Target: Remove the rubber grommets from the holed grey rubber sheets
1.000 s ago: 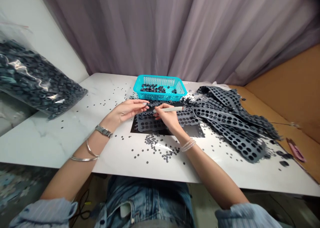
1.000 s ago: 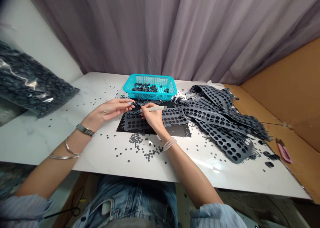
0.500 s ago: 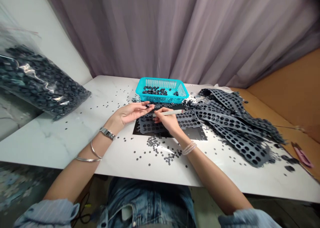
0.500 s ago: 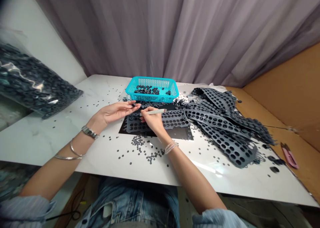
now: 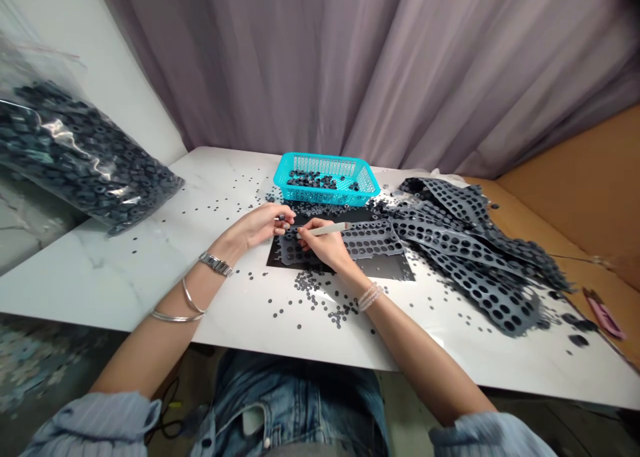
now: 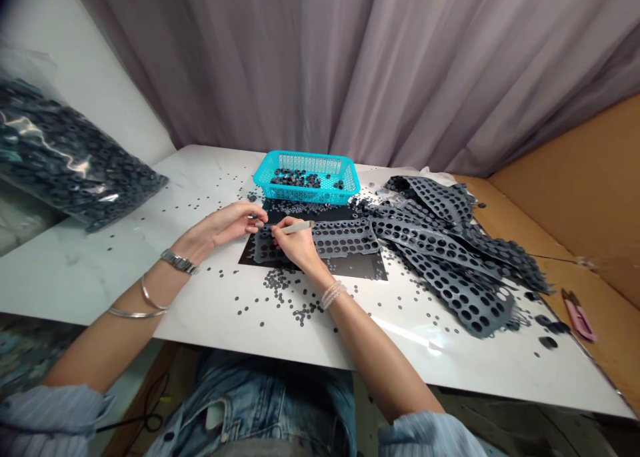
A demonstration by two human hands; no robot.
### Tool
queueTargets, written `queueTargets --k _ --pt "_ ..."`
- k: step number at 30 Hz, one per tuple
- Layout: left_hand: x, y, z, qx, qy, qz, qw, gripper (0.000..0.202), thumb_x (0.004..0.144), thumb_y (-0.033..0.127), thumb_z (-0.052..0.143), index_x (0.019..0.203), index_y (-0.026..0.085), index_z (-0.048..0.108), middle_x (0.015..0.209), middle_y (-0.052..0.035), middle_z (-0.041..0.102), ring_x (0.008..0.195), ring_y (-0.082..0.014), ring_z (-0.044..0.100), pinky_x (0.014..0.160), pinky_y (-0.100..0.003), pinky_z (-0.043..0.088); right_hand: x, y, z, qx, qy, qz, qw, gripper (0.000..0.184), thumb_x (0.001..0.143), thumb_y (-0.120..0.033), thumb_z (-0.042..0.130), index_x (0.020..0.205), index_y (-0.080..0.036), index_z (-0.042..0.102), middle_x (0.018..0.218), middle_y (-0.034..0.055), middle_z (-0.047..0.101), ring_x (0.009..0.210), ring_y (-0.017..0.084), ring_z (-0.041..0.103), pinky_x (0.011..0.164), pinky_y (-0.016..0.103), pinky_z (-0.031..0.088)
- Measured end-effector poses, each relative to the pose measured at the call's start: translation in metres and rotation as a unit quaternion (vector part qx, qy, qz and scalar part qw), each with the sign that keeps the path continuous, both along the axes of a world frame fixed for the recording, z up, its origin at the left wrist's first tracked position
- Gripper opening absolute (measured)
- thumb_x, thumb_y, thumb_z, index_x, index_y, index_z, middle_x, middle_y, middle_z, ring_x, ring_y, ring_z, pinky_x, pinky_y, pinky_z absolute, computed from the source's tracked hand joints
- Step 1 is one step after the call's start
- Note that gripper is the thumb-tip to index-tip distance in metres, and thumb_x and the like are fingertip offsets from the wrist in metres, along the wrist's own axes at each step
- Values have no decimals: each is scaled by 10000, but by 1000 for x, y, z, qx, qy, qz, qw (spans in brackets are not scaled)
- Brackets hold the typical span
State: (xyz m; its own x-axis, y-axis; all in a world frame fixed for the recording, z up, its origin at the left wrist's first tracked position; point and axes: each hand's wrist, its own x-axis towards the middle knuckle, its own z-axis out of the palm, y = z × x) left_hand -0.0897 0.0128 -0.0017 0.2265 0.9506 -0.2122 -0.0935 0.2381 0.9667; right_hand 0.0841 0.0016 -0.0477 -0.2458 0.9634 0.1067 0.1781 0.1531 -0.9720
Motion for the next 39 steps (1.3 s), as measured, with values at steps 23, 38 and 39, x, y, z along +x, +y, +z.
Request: queueTargets --k 23,38,39 --pt "-4 -15 -24 309 344 -23 886 159 646 67 637 642 226 633 750 -30 488 802 -235 460 842 -332 362 -8 -6 15 81 -131 -19 988 165 810 -182 560 648 -197 588 580 7 645 548 138 564 521 226 369" --pt "-23 0 3 238 383 64 891 20 651 196 741 669 203 745 557 22 570 570 -134 457 572 -268 311 -7 -5 14 57 -105 -9 993 204 805 -186 580 603 -209 560 550 23 634 548 159 609 535 245 453" --pt "-25 1 4 221 352 79 906 48 648 207 762 694 197 751 597 14 598 589 -133 470 571 -262 317 -7 -5 13 37 -80 -6 996 188 808 -202 585 621 -206 566 557 21 636 547 158 619 528 243 472"
